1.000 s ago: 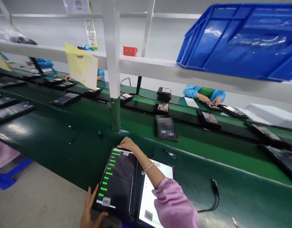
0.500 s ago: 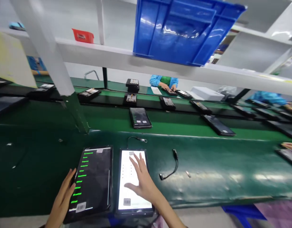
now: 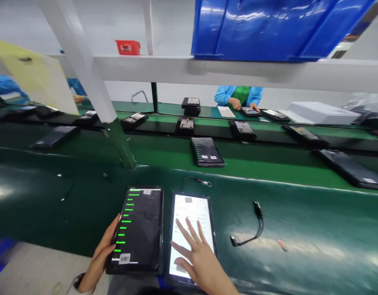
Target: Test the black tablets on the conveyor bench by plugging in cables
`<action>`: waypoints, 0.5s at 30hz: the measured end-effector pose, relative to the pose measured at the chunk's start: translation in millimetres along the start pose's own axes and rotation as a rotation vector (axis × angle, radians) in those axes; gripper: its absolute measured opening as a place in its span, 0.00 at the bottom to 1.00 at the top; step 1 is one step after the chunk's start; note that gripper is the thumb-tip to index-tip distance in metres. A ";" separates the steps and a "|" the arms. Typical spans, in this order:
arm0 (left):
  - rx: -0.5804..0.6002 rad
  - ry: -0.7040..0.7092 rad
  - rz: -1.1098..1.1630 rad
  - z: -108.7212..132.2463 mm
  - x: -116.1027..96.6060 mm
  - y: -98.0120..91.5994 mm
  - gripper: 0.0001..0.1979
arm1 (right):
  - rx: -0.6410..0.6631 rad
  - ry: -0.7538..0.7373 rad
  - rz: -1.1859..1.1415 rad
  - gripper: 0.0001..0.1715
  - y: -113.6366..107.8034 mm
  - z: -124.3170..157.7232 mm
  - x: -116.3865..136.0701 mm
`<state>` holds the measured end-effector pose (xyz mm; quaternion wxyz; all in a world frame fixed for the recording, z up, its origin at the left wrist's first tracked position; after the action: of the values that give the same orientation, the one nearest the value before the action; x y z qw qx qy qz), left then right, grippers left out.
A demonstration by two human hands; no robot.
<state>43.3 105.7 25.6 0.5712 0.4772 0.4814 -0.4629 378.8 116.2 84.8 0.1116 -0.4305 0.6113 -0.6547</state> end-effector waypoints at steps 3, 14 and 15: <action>0.101 -0.008 0.022 3.9 -1.4 -2.5 0.35 | -0.061 0.032 0.035 0.19 3.6 12.7 -10.6; -0.159 -0.121 0.042 3.7 -23.8 12.2 0.31 | -0.366 0.470 -0.438 0.44 -0.8 53.2 -35.4; -0.184 -0.152 0.031 2.2 -22.1 12.1 0.29 | -0.375 0.491 -0.497 0.48 2.1 56.5 -37.1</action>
<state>53.1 106.5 48.9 0.6544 0.3936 0.4699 -0.4428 440.0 100.9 60.4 -0.2804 -0.4091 0.6059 -0.6220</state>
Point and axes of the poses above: each hand's wrist, its own z-axis away from the middle knuckle, its own y-axis out of the palm, x = y × z, the point moved 5 cm from there along -z, towards the middle knuckle, and after that the axes turned 2 degrees about x, right-handed, at the moved point
